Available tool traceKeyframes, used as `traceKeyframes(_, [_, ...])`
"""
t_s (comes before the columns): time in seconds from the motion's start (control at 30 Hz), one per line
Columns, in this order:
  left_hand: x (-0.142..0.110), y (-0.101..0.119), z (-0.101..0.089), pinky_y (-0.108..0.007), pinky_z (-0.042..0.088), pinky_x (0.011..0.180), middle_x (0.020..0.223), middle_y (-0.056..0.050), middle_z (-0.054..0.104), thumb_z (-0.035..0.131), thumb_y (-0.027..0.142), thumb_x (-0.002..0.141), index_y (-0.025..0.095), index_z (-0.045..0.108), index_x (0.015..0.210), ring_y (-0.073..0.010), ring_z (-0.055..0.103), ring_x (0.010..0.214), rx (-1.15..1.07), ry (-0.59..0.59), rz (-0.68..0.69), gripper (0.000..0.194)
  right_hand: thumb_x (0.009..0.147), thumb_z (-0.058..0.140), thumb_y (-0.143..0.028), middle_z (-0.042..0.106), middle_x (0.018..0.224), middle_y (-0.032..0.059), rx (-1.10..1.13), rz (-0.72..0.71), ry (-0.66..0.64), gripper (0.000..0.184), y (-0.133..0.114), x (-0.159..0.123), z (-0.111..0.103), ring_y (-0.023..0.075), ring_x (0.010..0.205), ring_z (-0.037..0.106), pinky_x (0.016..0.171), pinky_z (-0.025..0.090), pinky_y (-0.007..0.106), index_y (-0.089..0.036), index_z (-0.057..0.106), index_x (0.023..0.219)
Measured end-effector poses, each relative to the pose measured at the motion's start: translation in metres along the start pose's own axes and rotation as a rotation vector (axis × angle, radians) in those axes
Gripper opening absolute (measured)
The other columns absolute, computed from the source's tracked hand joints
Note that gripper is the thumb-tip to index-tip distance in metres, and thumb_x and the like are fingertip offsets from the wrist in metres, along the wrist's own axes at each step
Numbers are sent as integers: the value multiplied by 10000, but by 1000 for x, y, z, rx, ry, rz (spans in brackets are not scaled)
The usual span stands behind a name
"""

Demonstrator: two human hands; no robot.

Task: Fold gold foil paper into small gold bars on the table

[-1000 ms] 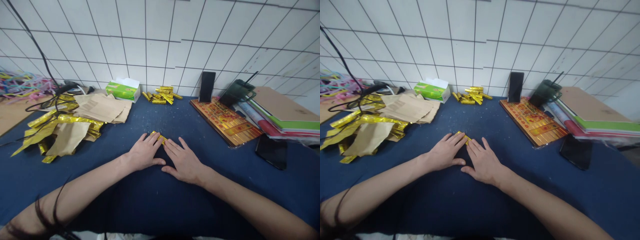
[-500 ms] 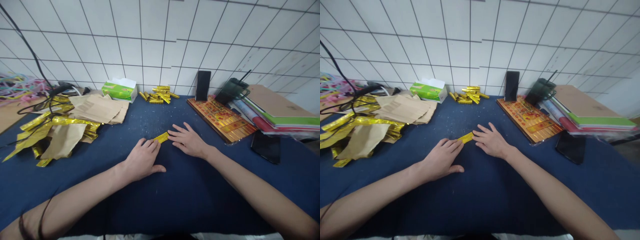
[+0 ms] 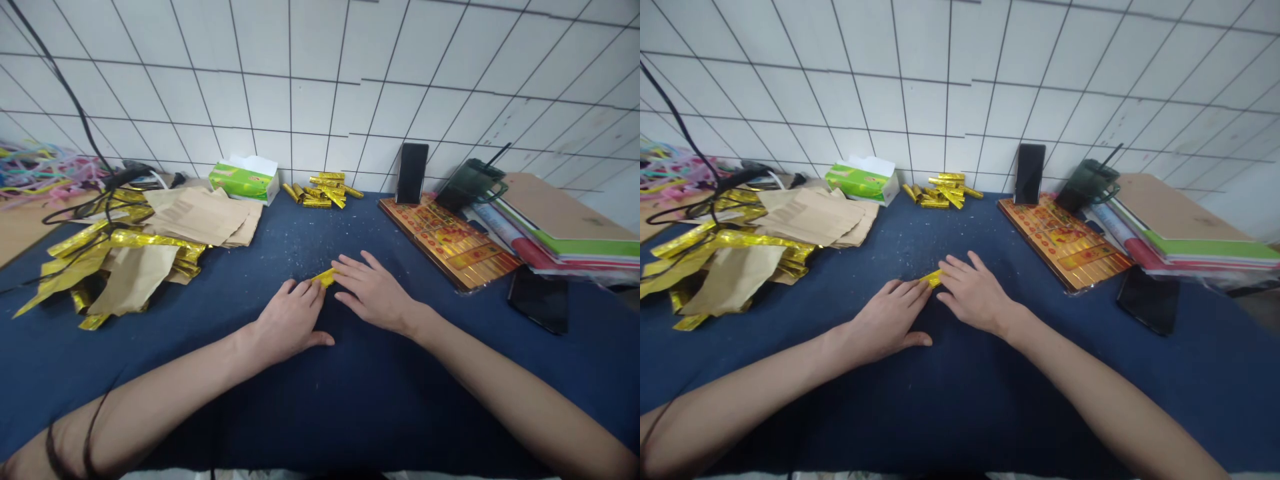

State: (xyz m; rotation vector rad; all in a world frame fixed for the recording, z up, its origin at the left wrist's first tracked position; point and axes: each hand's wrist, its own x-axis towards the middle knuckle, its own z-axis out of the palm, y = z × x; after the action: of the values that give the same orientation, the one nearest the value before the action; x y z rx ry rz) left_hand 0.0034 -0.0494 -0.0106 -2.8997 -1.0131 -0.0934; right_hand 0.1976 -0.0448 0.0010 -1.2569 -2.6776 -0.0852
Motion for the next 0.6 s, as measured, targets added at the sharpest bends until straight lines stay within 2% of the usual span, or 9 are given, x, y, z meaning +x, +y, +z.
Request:
traceKeyframes(0.1, [0, 0, 0, -430, 289, 961, 1268, -137, 472, 483, 602, 751, 118, 509, 1165, -278, 390, 1178, -3, 5, 11, 637, 895, 317, -431, 429, 1327, 148, 69, -7, -55, 515, -17, 11, 4, 243, 1262, 327, 1037, 235, 470, -86, 443, 1255])
traceKeyframes(0.2, [-1, -1, 0, -417, 294, 961, 1268, -128, 477, 483, 594, 758, 116, 459, 1218, -265, 379, 1191, -19, 0, 22, 664, 879, 259, -523, 357, 1368, 171, 123, 16, -140, 651, -21, 11, 14, 254, 1284, 277, 1044, 243, 442, -43, 365, 1306])
traceKeyframes(0.27, [-2, -1, 0, -408, 299, 959, 1283, -151, 458, 468, 610, 757, 86, 407, 1256, -263, 380, 1193, -17, -3, 13, 727, 870, 260, -544, 301, 1401, 150, 122, 18, -155, 666, -16, 6, 21, 243, 1302, 235, 1052, 233, 433, -68, 328, 1331])
traceKeyframes(0.37, [-3, -2, -1, -405, 301, 956, 1299, -157, 441, 439, 621, 766, 92, 419, 1245, -264, 388, 1190, -2, -14, 4, 714, 867, 263, -545, 255, 1423, 129, 57, 68, -133, 656, -2, -4, 27, 237, 1314, 201, 1047, 232, 453, -96, 310, 1343])
traceKeyframes(0.47, [-3, -3, -2, -407, 307, 951, 1287, -153, 455, 442, 621, 764, 99, 442, 1223, -265, 407, 1173, 8, -26, 0, 695, 868, 243, -550, 275, 1413, 141, -8, 137, -119, 671, 8, -9, 29, 246, 1308, 221, 1041, 221, 484, -79, 306, 1341])
traceKeyframes(0.6, [-2, -3, -2, -408, 320, 940, 1263, -144, 480, 460, 594, 771, 95, 458, 1201, -261, 431, 1149, 8, -2, 8, 659, 867, 237, -554, 319, 1399, 124, -48, 140, -110, 649, 11, -7, 29, 271, 1298, 241, 1016, 213, 549, -111, 328, 1333])
